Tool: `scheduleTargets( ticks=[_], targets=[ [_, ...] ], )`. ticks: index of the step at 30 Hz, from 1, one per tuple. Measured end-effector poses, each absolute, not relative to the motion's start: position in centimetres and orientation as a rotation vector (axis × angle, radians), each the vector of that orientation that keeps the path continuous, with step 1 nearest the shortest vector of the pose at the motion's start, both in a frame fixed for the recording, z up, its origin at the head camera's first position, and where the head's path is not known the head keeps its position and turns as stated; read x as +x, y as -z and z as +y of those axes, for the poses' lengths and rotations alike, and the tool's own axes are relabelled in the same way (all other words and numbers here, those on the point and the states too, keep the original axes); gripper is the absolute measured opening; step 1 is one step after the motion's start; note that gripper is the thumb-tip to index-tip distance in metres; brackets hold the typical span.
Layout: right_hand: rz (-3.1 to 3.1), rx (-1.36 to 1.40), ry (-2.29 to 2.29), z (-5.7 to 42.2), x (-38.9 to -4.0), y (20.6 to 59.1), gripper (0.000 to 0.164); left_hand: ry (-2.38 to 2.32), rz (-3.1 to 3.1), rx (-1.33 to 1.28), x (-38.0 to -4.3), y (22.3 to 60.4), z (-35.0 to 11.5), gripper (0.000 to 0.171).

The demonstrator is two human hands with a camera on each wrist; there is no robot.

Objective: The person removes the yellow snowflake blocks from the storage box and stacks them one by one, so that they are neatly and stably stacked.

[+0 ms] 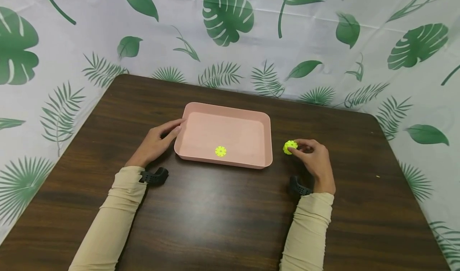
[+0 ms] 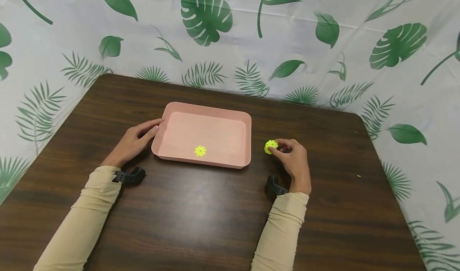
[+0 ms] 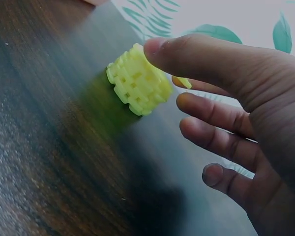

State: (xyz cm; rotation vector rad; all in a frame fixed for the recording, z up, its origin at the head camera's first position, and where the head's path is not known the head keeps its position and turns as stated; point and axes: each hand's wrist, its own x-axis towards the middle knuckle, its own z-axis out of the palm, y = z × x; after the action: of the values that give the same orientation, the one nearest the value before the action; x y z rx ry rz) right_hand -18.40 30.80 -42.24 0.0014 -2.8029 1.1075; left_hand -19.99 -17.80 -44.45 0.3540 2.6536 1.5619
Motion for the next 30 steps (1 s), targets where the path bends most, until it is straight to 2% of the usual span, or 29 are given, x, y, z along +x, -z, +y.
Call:
scheduleTargets(
  ticks=[15,21,25,30],
  targets=[
    [-2.796,-0.001,-1.162,30.8,-18.5,42.5,0.037,-1.57,2.637,0.351,-20.0,44.4,-17.8,0.049],
    [-2.785,-0.047,-1.167,30.2,-18.4,41.9,0.046,-1.57,2.648,0.336,-20.0,44.6,-17.8,0.05],
    [-2.734,-0.013,-1.175,28.9,-18.5,40.6,0.045,-1.574,2.644,0.354,-20.1,44.6,-17.8,0.049],
    [-2.708,0.163,-1.19,25.2,-19.6,39.3,0.038,-1.575,2.64,0.386,-20.3,44.9,-18.0,0.048]
  ],
)
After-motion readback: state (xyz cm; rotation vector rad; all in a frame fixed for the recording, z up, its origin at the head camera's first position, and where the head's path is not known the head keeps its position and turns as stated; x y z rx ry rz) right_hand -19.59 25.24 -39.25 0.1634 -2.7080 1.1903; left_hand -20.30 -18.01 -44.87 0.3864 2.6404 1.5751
